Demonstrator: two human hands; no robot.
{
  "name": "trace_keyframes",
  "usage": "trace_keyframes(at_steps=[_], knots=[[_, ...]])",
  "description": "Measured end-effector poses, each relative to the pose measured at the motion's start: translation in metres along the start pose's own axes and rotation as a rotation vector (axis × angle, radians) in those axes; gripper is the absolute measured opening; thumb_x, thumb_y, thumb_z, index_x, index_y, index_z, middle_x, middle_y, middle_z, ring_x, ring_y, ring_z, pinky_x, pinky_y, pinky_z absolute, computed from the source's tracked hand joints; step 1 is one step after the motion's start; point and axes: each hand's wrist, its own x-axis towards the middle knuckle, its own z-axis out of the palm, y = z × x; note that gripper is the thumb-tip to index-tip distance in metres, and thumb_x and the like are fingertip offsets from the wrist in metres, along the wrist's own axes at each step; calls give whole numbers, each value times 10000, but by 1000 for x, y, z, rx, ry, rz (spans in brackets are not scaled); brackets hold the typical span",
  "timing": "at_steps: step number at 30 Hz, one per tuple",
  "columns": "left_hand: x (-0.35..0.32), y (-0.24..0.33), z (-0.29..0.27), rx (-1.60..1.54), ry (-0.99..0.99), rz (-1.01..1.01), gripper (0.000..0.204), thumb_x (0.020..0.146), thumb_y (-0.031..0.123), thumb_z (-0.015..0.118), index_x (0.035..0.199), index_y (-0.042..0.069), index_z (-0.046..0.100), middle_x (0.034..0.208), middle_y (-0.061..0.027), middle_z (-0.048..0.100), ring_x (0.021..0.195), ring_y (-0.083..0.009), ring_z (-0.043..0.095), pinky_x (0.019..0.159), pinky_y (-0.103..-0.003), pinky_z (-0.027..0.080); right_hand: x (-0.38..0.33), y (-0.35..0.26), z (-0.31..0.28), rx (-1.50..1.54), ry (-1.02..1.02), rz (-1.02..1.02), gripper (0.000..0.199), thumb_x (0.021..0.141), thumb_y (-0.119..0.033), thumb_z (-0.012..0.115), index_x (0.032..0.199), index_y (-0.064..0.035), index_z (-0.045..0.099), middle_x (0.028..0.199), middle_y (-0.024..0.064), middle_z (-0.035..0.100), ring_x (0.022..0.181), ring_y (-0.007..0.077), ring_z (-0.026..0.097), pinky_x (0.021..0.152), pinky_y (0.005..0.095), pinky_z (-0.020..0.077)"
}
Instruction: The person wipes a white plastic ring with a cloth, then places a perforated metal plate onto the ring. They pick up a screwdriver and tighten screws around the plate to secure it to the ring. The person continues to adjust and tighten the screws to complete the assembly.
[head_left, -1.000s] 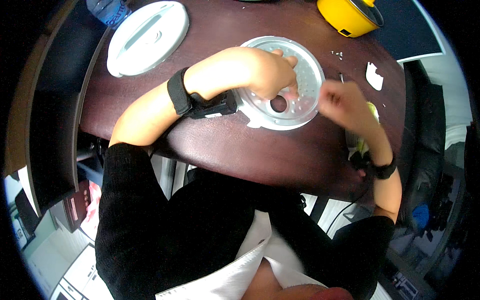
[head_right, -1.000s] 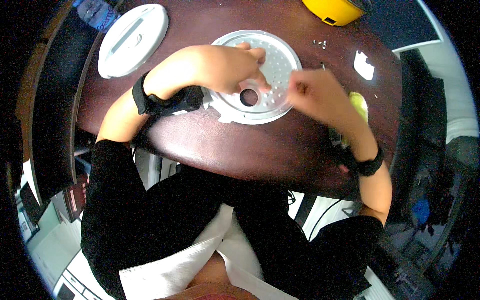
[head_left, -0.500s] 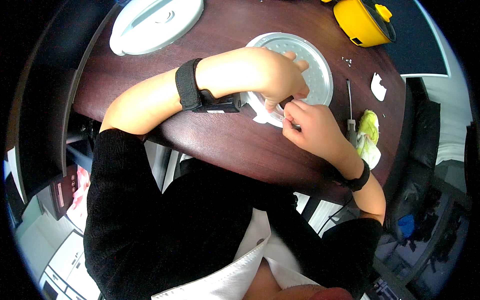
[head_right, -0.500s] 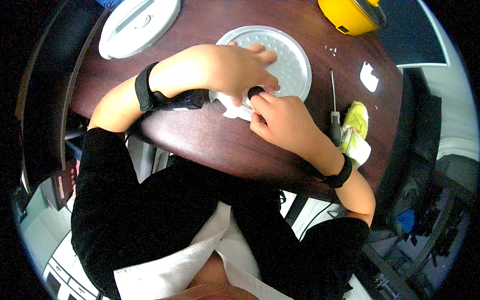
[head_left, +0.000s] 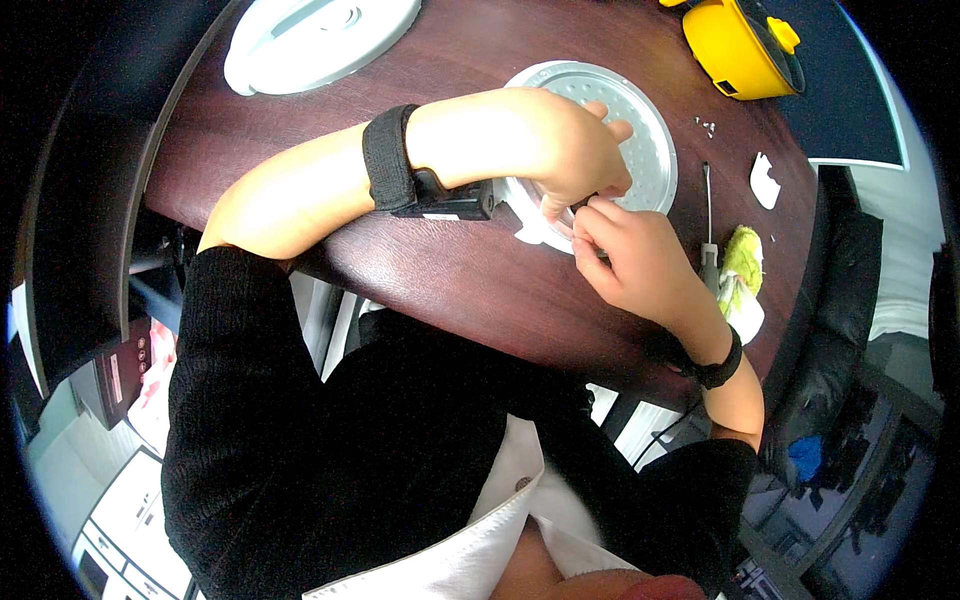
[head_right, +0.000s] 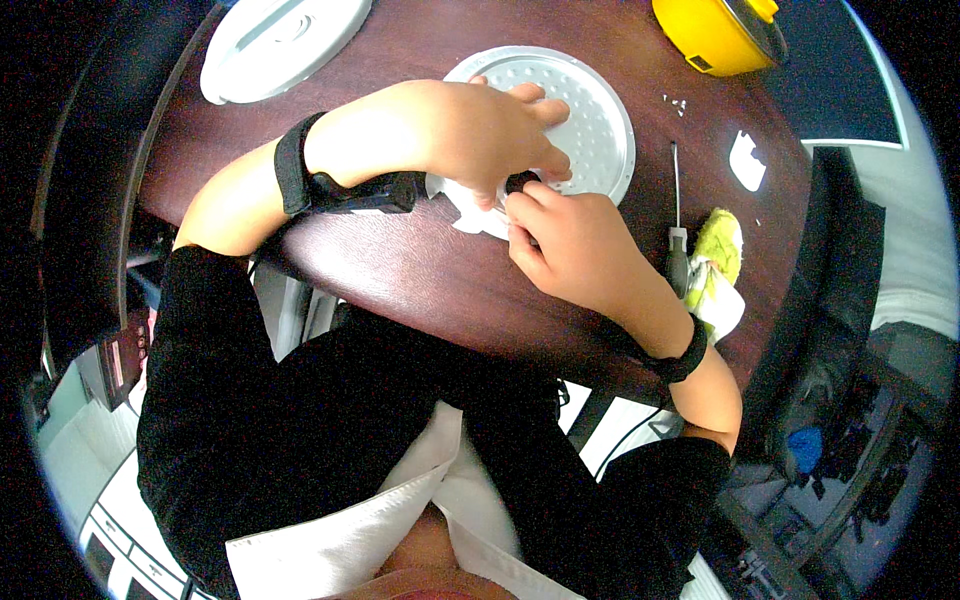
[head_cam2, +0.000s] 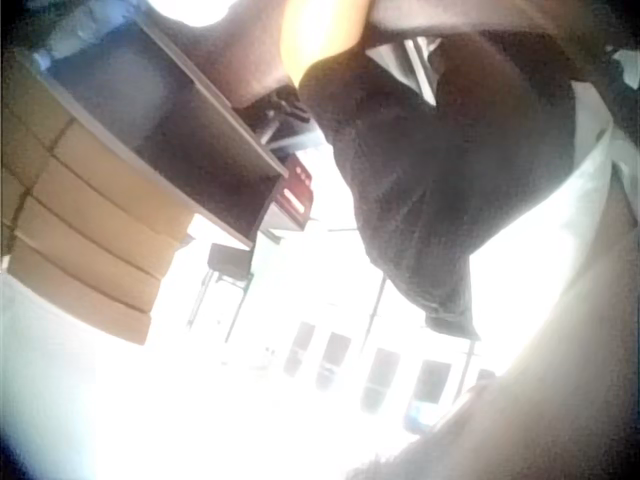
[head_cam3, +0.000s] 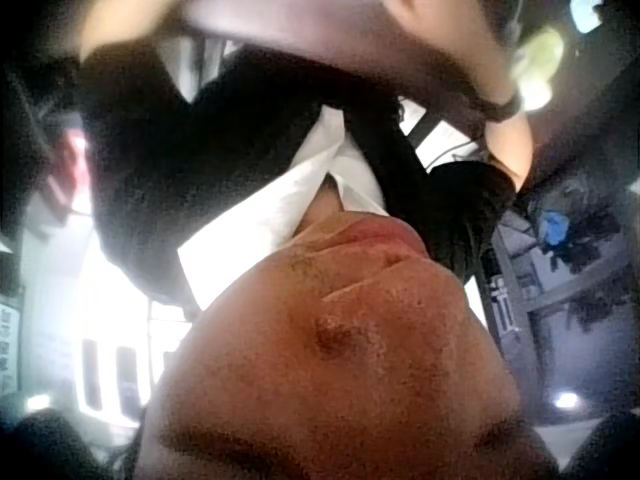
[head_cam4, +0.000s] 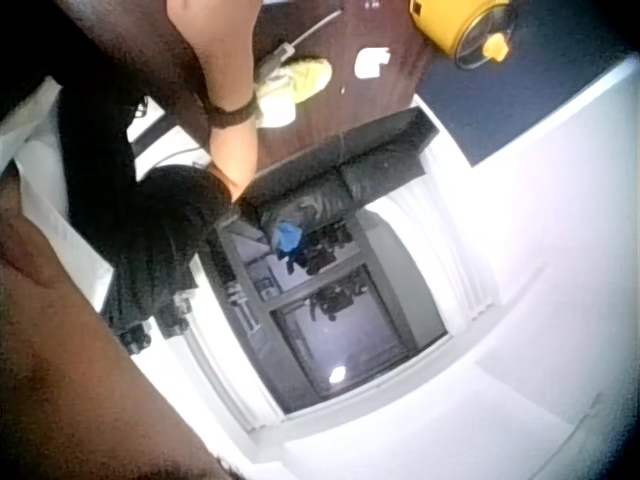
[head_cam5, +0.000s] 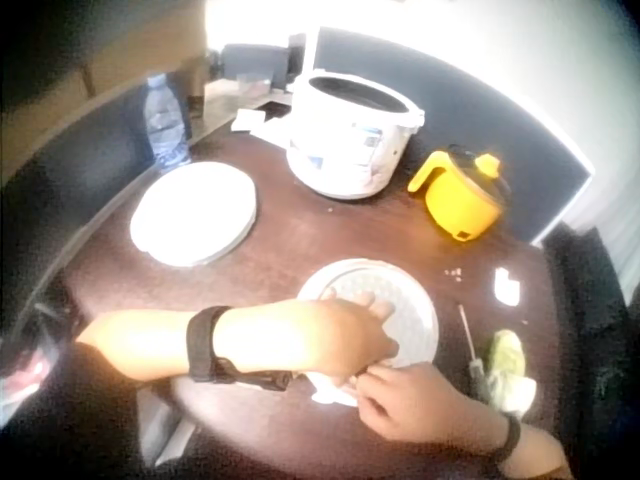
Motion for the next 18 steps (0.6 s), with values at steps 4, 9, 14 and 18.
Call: trace_keyframes(at_steps=[4, 9, 14, 18], knots=[[3, 2, 1, 23, 14, -4, 646, 669, 166, 775, 1268, 233, 543, 1309, -69, 427, 1281, -328, 379, 950, -608, 420, 1, -3, -2, -17, 6, -21, 70, 844, -138, 567, 856, -81, 530, 746, 115, 542, 591, 337, 584, 525, 425, 476], [6, -9, 17, -5, 97, 18, 646, 673, 165, 774, 1272, 235, 540, 1322, -72, 424, 1295, -331, 368, 959, -620, 413, 4, -7, -6, -58, -16, -15, 67, 858, -148, 557, 854, -87, 531, 728, 108, 547, 603, 335, 587, 540, 426, 478], [1, 0, 3, -28, 24, -22, 650, 671, 159, 773, 1272, 231, 540, 1320, -78, 421, 1296, -330, 365, 975, -624, 397, 3, -1, -7, 19, -69, 57, 81, 850, -145, 571, 853, -81, 521, 710, 115, 577, 637, 342, 598, 552, 429, 473], [1, 0, 2, -36, 4, -26, 651, 670, 153, 771, 1273, 229, 538, 1318, -80, 419, 1302, -331, 357, 974, -624, 391, 5, -5, -14, 116, -99, 131, 97, 836, -129, 596, 852, -79, 514, 717, 116, 589, 647, 343, 601, 552, 423, 464]])
